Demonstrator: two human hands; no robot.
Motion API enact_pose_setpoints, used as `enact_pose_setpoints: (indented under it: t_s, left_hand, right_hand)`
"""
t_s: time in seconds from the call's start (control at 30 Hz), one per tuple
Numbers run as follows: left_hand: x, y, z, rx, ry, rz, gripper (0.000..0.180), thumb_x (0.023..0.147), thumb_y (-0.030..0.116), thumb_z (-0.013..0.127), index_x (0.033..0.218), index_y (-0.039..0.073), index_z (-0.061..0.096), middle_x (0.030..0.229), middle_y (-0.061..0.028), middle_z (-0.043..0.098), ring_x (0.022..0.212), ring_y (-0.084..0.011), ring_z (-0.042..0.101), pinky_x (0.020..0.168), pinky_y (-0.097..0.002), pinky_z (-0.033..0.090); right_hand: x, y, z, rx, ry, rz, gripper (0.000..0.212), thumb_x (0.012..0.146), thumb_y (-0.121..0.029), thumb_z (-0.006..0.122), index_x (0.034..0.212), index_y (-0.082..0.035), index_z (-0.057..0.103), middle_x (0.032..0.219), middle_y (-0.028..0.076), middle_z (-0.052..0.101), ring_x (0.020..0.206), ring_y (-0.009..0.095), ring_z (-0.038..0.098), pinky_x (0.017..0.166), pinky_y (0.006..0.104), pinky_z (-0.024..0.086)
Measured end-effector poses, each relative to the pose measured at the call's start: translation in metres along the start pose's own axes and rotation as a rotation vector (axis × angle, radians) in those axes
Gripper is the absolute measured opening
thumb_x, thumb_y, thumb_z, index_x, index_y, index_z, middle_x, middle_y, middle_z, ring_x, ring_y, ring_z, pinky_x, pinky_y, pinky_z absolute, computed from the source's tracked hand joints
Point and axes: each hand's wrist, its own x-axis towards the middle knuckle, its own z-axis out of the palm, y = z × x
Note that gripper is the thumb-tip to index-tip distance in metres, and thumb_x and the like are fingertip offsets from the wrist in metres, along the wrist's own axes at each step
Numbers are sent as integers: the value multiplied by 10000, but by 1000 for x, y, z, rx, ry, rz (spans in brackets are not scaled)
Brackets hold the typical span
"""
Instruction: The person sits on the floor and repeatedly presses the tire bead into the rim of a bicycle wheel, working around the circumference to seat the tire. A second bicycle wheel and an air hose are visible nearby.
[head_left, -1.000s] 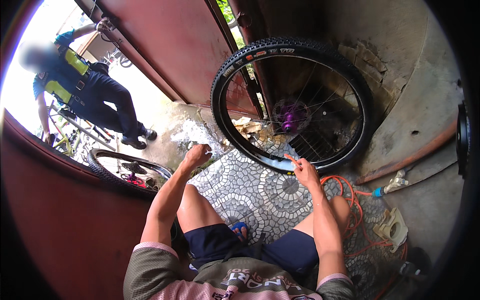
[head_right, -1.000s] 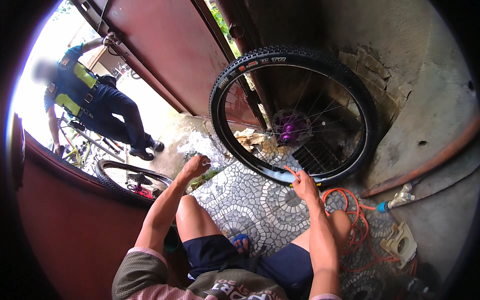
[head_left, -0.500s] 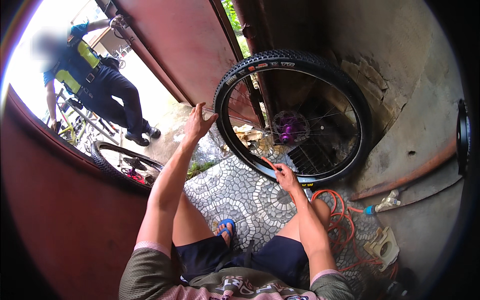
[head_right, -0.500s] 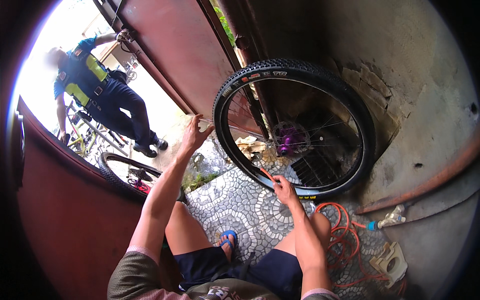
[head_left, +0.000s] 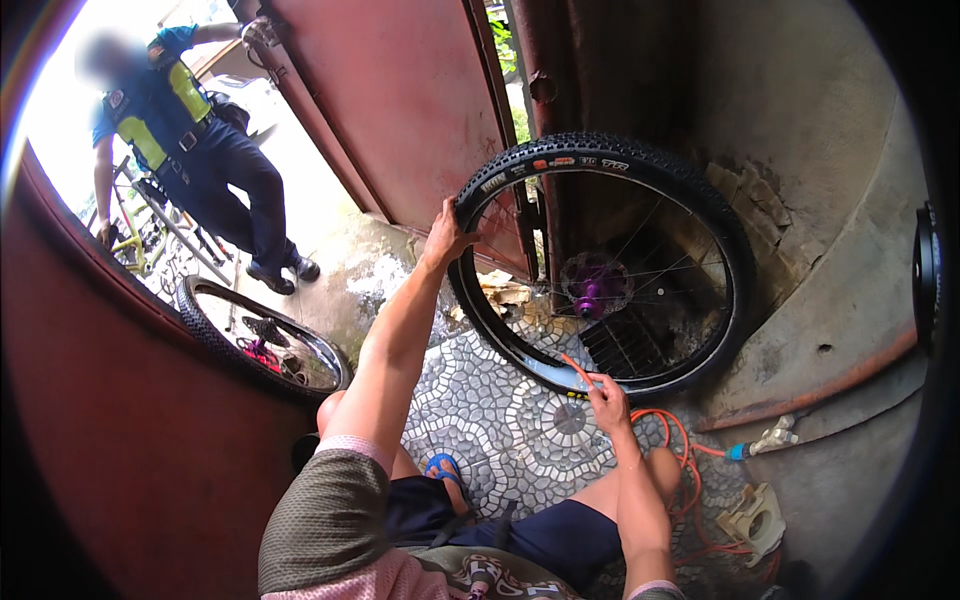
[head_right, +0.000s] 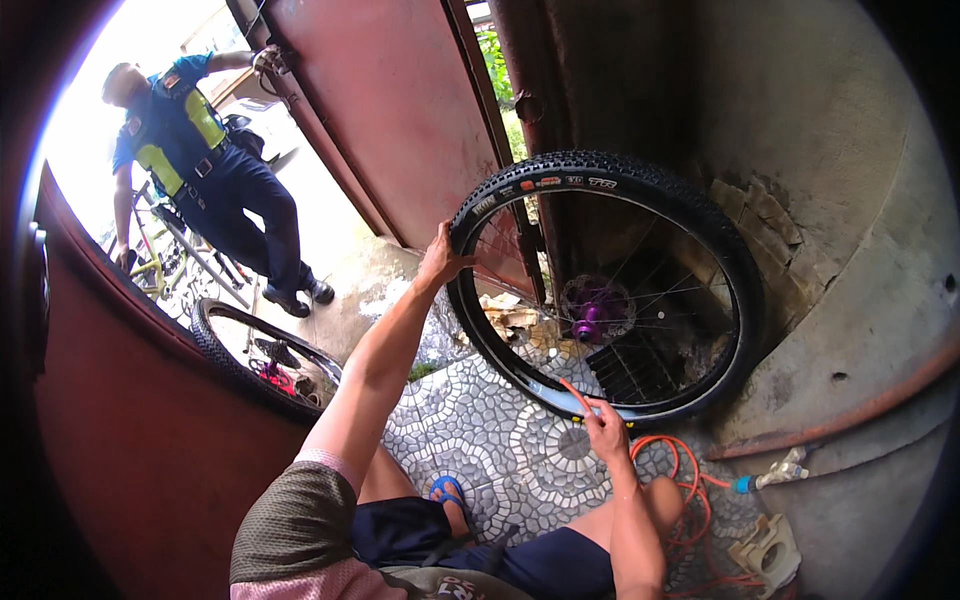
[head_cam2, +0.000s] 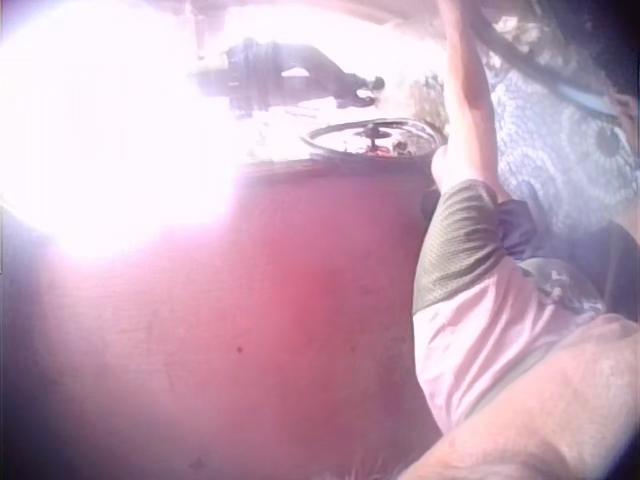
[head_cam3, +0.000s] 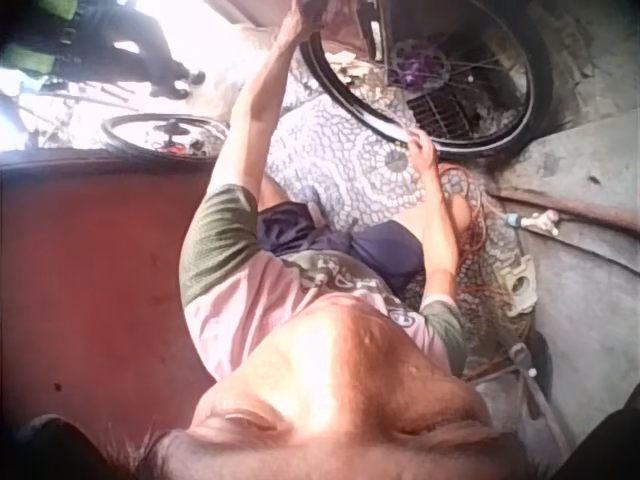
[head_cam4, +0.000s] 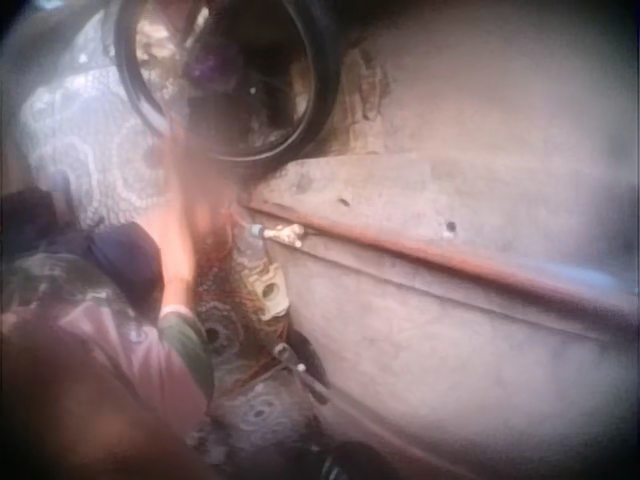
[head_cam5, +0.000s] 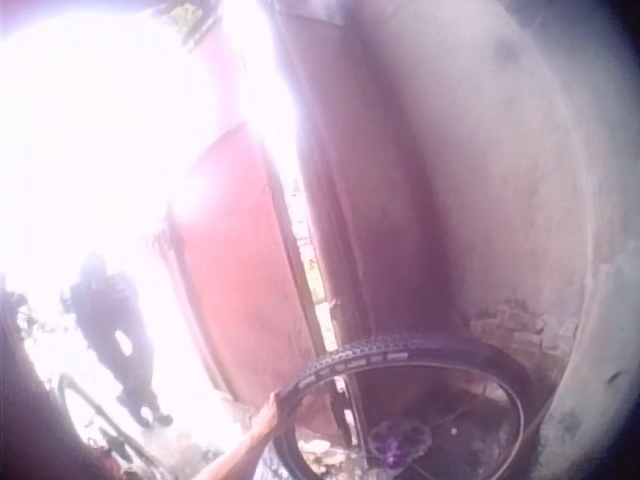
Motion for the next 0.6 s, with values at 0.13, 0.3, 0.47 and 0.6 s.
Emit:
enact_pose_setpoints:
  t_s: [0.13,0.3,0.47,0.6]
  left_hand:
    - [6,4,7,-23,-16,59,775,815,190,819,1388,-12,339,1197,-389,610,1150,-542,616,953,-552,512]
    - [17,9,-47,148,-261,192,515,860,55,602,1269,-92,325,1029,-413,635,1057,-561,638,873,-566,533]
    - [1,89,-109,198,-320,217,668,789,189,763,1335,50,403,969,-303,704,946,-490,696,837,-538,544]
    - [-13,71,-127,169,-261,342,739,691,277,840,1318,91,496,1151,-259,688,1069,-461,677,898,-498,540]
  right_hand:
    - [-1,-3,-19,206,83,-37,230,987,-153,640,1187,-54,694,706,4,602,638,75,528,562,304,419]
    - [5,-93,-19,38,117,-73,283,971,-169,653,1212,-22,669,690,64,571,605,143,531,580,341,447]
    - [29,-202,-19,60,194,-308,314,1023,-132,597,1322,-49,651,677,63,555,600,137,526,583,337,446]
    - [63,-269,16,43,159,-531,315,1017,-121,587,1312,-40,664,913,172,743,754,267,718,696,365,540]
